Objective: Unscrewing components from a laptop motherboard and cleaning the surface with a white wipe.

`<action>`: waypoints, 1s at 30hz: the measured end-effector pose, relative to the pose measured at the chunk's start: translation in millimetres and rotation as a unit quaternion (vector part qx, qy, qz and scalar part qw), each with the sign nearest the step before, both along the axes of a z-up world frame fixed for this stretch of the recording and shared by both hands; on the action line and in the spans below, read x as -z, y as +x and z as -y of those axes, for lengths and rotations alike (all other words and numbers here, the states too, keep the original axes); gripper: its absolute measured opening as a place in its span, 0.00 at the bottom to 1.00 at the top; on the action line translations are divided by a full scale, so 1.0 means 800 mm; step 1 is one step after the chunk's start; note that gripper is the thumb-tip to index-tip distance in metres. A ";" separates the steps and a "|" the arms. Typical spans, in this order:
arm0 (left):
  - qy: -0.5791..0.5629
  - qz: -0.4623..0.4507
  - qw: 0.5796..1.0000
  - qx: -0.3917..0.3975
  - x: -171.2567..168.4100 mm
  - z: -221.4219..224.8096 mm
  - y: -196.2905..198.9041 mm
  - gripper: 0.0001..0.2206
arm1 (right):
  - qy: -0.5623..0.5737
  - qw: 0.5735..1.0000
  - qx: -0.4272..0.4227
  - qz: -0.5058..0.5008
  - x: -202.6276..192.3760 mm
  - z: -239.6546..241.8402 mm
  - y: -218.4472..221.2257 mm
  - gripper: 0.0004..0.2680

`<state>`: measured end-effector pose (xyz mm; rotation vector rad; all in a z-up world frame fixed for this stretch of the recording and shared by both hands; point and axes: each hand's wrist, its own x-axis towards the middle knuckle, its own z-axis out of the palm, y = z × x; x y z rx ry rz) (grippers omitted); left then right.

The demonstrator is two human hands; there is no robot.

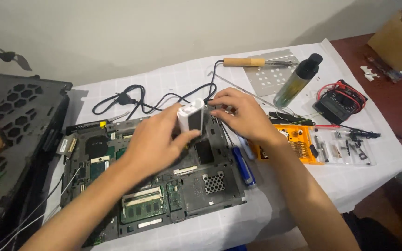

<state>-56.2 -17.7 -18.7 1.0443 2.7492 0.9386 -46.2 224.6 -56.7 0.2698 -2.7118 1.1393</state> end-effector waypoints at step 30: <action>-0.050 0.069 0.994 -0.064 -0.005 -0.031 0.004 0.20 | 0.011 0.999 0.025 0.016 0.005 0.003 -0.002 0.10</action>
